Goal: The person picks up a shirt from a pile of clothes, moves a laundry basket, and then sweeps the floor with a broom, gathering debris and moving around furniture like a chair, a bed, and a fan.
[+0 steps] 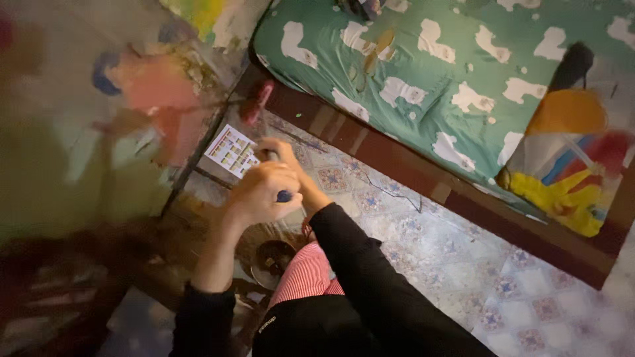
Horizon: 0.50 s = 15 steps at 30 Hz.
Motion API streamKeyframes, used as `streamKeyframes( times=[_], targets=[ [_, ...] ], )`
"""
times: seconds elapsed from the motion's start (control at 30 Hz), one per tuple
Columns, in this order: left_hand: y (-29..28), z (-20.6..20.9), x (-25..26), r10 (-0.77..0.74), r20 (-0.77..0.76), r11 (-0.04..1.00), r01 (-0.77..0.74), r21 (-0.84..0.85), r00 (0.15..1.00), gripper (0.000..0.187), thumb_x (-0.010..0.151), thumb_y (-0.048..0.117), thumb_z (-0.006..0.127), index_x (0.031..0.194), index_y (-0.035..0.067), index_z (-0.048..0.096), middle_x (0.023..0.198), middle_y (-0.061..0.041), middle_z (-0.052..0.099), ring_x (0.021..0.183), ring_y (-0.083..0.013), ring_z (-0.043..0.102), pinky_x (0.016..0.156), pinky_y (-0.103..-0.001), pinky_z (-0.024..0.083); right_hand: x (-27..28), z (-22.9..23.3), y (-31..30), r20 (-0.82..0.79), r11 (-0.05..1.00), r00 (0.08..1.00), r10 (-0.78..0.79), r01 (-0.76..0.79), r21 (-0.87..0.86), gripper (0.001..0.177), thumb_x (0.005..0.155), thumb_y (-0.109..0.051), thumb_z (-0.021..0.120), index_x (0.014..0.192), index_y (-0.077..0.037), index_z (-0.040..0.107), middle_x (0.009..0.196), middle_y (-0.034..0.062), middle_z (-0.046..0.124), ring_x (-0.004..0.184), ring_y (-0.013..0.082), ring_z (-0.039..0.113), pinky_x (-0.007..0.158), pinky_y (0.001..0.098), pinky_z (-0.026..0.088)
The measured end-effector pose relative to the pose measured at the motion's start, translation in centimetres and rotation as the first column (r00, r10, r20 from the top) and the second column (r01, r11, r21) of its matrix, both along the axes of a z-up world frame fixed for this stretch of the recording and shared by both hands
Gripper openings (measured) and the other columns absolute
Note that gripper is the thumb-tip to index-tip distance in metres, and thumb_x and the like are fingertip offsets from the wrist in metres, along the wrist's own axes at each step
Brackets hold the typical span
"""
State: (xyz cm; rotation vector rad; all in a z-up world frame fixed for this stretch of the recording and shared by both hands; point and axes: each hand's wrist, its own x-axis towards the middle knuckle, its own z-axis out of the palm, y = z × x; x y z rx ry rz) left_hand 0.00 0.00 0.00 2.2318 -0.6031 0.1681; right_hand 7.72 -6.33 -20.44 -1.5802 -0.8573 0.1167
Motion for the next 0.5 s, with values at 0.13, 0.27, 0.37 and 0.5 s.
streamKeyframes(
  times=[0.13,0.27,0.37,0.5],
  targets=[
    [1.5,-3.3,2.2,-0.262,-0.158,0.929,0.205,-0.307,0.952,0.014,0.081,0.011,0.072,0.073,0.003,0.063,0.075,-0.01,0.062,0.073,-0.0256,0.063,0.079,-0.041,0.054,0.3,-4.3,-5.2,0.041,0.951,0.965,-0.257,0.261,-0.167,0.026,0.072,-0.025,0.077,0.083,-0.003,0.07,0.074,0.0163,0.067,0.067,0.0314,0.065,0.063,0.0411,0.051],
    [-2.2,-12.2,1.7,-0.353,-0.278,0.696,0.052,-0.716,0.893,0.012,0.081,0.009,0.072,0.082,-0.002,0.068,0.086,-0.011,0.071,0.074,-0.0193,0.066,0.065,-0.035,0.053,-4.0,-11.1,-16.7,-0.036,0.771,0.903,-0.427,0.343,-0.538,0.03,0.074,-0.026,0.074,0.094,-0.004,0.076,0.093,0.0194,0.075,0.085,0.0341,0.075,0.078,0.0406,0.058],
    [-7.9,-18.5,-1.5,-0.394,-0.27,0.597,0.021,-0.802,0.879,0.011,0.086,0.006,0.073,0.085,-0.003,0.068,0.087,-0.011,0.07,0.087,-0.0215,0.066,0.08,-0.036,0.054,-6.3,-14.4,-25.8,-0.049,0.553,0.945,-0.322,0.146,-0.821,0.032,0.076,-0.038,0.076,0.084,-0.007,0.078,0.088,0.0174,0.076,0.085,0.0357,0.074,0.077,0.0433,0.059],
    [-7.4,-17.3,-2.1,-0.285,-0.495,0.59,-0.257,-0.766,0.821,0.006,0.087,0.005,0.07,0.083,0.002,0.072,0.089,-0.012,0.074,0.081,-0.0213,0.068,0.081,-0.04,0.057,-6.8,-11.6,-27.0,-0.151,0.486,0.925,-0.349,0.041,-0.873,0.03,0.068,-0.028,0.076,0.094,-0.013,0.08,0.087,0.0145,0.077,0.078,0.0325,0.075,0.075,0.0424,0.059]
  ],
)
